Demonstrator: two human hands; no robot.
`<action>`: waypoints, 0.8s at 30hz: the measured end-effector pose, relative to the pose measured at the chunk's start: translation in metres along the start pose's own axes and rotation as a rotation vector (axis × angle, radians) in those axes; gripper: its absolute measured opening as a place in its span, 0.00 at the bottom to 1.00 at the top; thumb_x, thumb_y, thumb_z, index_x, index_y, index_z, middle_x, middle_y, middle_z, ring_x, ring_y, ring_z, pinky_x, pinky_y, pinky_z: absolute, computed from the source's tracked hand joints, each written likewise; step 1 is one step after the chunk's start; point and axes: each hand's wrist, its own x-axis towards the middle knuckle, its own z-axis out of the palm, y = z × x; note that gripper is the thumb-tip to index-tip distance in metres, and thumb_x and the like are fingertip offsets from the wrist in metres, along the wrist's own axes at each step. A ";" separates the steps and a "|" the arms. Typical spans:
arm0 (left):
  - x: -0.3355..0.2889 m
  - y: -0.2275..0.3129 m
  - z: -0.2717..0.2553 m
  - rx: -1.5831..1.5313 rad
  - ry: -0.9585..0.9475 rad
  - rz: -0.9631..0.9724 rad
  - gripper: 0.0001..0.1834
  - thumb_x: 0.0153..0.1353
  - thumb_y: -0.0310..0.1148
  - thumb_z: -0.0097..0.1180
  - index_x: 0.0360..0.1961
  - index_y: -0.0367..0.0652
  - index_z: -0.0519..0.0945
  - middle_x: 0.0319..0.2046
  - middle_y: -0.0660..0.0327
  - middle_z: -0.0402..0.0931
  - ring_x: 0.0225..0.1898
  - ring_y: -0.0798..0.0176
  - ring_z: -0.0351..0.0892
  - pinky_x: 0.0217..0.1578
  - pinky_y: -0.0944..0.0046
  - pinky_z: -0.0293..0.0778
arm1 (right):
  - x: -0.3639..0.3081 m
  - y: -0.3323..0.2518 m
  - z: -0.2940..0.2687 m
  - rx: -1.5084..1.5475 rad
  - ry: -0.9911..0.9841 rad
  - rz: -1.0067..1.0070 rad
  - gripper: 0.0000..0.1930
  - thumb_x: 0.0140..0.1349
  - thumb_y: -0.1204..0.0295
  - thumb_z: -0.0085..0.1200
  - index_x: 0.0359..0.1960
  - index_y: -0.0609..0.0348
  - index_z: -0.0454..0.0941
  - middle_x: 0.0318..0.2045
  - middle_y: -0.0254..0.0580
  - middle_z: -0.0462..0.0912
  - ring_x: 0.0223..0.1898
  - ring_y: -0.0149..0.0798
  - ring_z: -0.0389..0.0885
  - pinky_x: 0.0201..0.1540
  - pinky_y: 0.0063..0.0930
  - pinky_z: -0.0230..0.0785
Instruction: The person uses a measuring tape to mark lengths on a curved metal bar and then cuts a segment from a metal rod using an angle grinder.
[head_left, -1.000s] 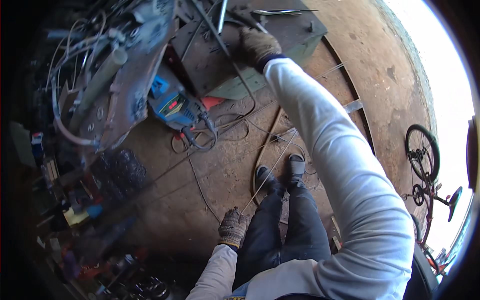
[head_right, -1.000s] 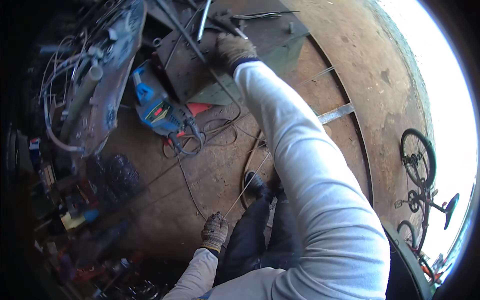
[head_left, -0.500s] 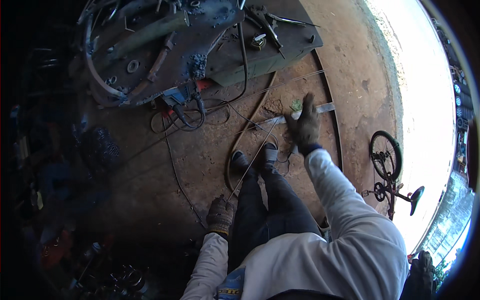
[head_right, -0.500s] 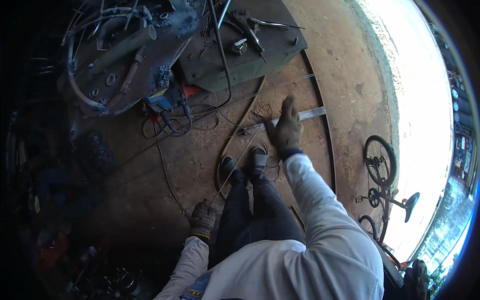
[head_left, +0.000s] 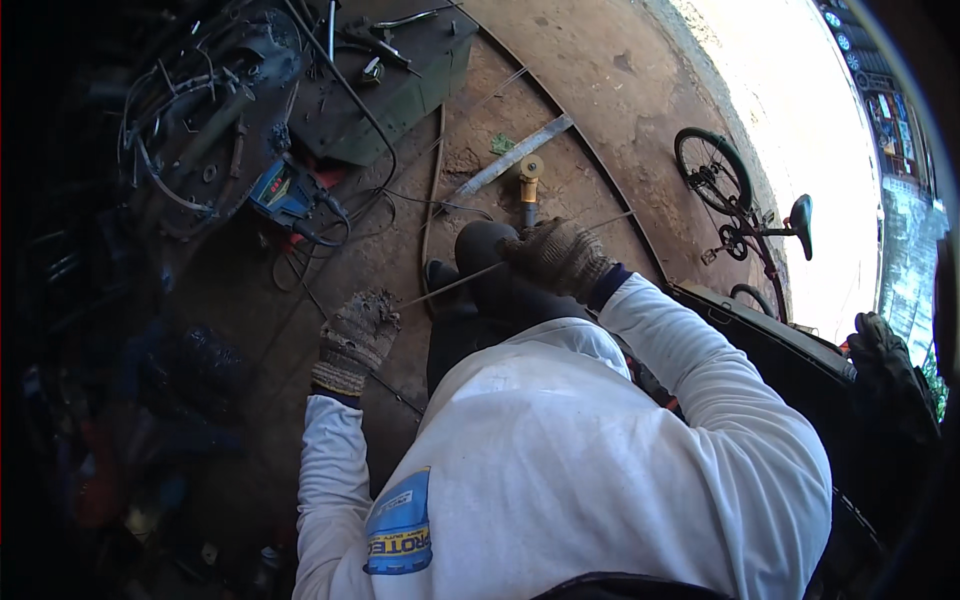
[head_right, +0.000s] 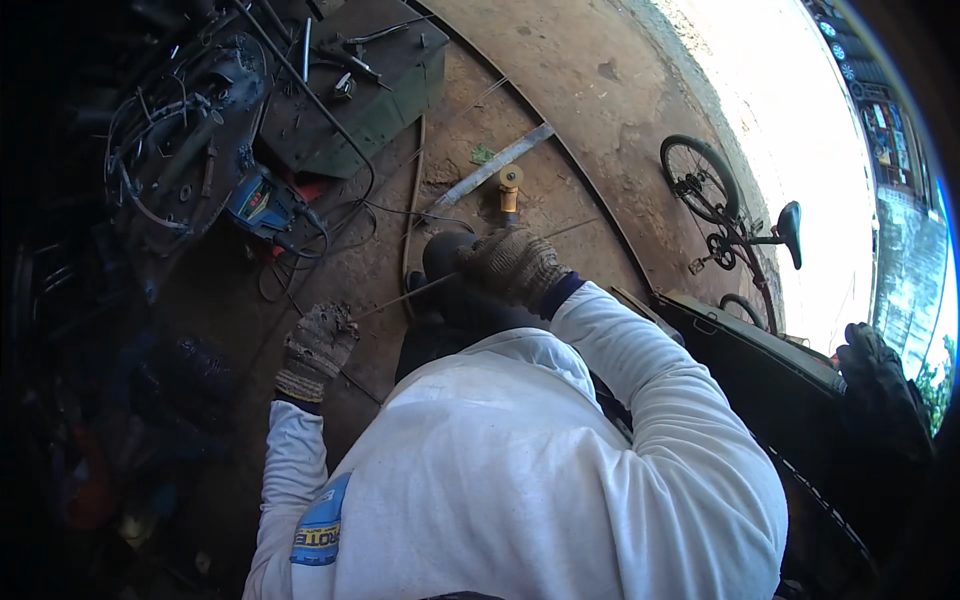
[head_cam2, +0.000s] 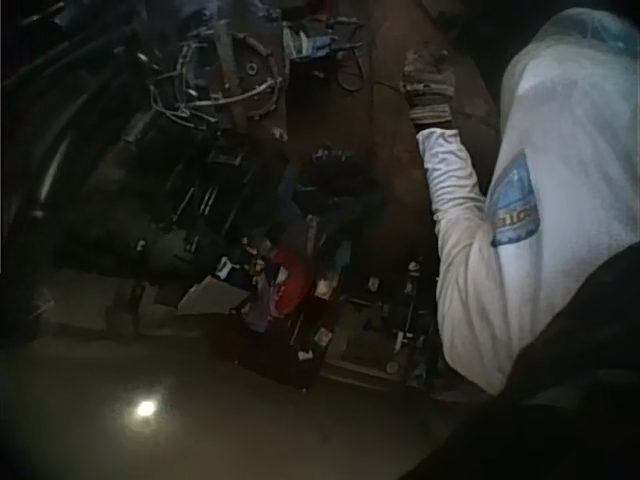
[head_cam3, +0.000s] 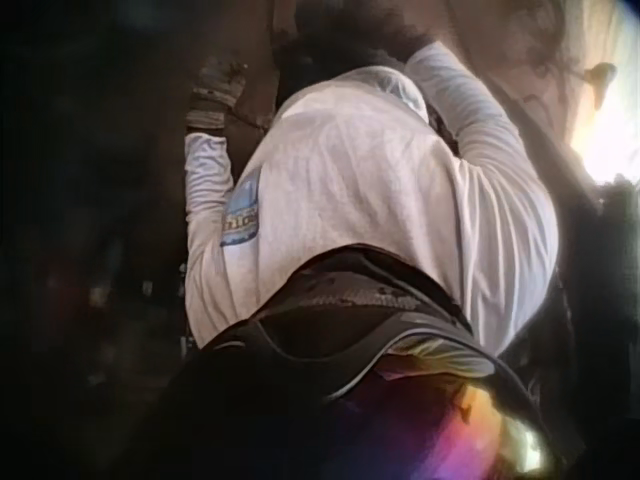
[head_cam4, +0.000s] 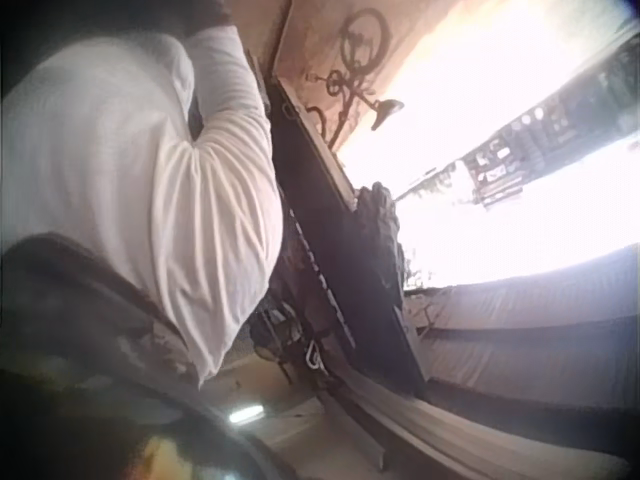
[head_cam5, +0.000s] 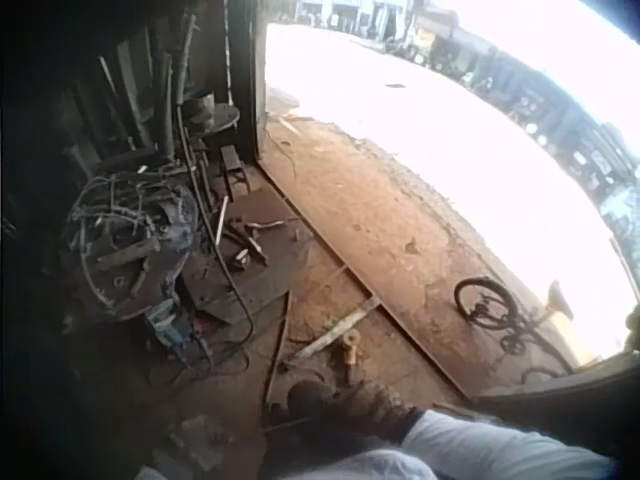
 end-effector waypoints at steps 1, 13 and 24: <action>0.006 -0.001 -0.008 0.067 0.040 0.039 0.14 0.58 0.38 0.59 0.43 0.43 0.83 0.39 0.50 0.82 0.42 0.45 0.82 0.45 0.49 0.79 | -0.011 0.003 -0.003 0.029 0.014 -0.020 0.24 0.65 0.51 0.54 0.55 0.53 0.79 0.39 0.52 0.85 0.39 0.54 0.85 0.45 0.45 0.77; 0.064 0.054 -0.011 0.347 0.465 -0.039 0.24 0.64 0.46 0.57 0.58 0.48 0.77 0.57 0.54 0.77 0.58 0.44 0.75 0.58 0.44 0.71 | -0.013 0.232 0.041 0.799 0.659 0.098 0.13 0.69 0.62 0.57 0.48 0.56 0.84 0.29 0.34 0.84 0.28 0.30 0.81 0.32 0.26 0.73; 0.121 0.043 0.092 -0.085 -0.261 -0.815 0.23 0.54 0.42 0.65 0.52 0.48 0.82 0.52 0.52 0.81 0.54 0.45 0.80 0.56 0.51 0.75 | 0.054 0.538 0.135 0.968 0.328 0.940 0.17 0.67 0.55 0.54 0.44 0.54 0.85 0.33 0.47 0.86 0.36 0.46 0.84 0.40 0.43 0.74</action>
